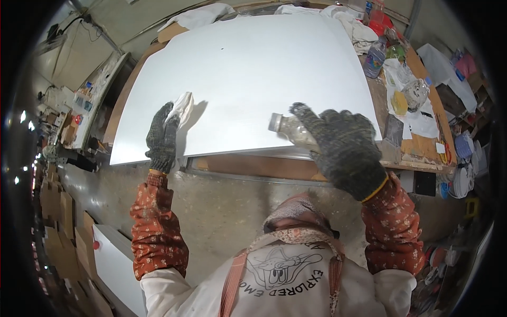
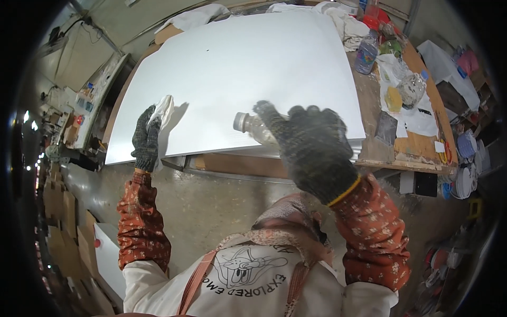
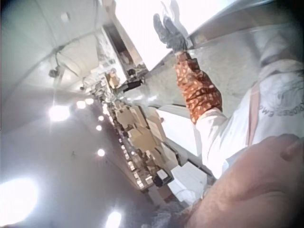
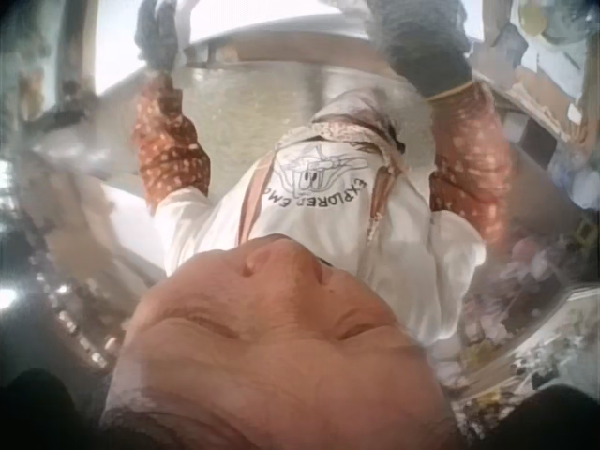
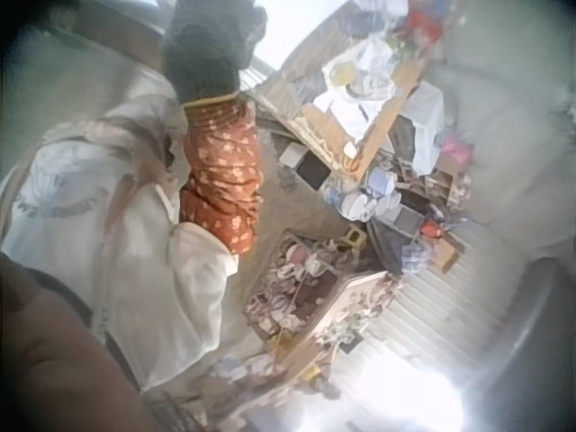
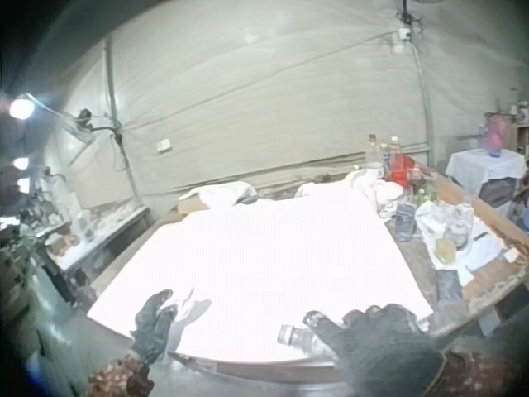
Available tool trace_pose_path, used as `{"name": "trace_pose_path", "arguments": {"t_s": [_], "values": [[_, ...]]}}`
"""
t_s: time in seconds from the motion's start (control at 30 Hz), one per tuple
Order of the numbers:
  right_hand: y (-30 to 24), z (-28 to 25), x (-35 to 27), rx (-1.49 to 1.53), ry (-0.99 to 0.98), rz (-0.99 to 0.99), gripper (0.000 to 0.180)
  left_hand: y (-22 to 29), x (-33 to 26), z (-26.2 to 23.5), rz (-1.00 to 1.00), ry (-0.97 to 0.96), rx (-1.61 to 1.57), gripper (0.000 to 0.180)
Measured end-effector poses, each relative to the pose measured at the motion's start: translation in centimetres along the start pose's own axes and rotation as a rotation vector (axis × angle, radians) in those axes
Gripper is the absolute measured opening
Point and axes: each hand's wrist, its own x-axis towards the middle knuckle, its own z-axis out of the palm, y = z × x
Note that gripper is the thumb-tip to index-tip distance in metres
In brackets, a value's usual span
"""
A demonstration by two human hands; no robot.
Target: The person applies a substance to the edges of wood panels using a tool and wipes the surfaces with a cloth and a sponge.
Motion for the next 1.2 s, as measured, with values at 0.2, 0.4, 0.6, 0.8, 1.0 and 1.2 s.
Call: {"name": "trace_pose_path", "arguments": {"t_s": [0.2, 0.4, 0.6, 0.8, 1.0, 1.2], "values": [[-3.3, 0.8, 3.7, -0.26, 0.101, -0.151, 0.048, 0.3, -0.6, -0.3, 0.038, 0.035, -0.304, 0.037], [-4.9, 0.0, 5.7, -0.121, -0.041, -0.107, 0.051, 0.6, -0.8, -0.8, 0.002, -0.143, -0.298, 0.039], [-0.9, 0.0, 1.1, -0.171, 0.243, -0.071, 0.038, 5.1, -0.2, 0.7, 0.502, -0.277, -0.132, 0.037], [1.5, -0.7, 0.9, 0.259, -0.067, 0.305, 0.082, 7.9, -0.1, 5.1, 0.706, -0.391, 0.046, 0.037], [5.9, 0.7, -3.8, 0.405, 0.446, 0.395, 0.078, 2.1, 2.3, 0.6, 0.544, -0.433, 0.045, 0.033], [8.1, 2.5, -6.9, 0.48, 0.59, 0.454, 0.075, 7.4, 1.5, 6.7, 0.731, -0.396, -0.073, 0.032]]}}
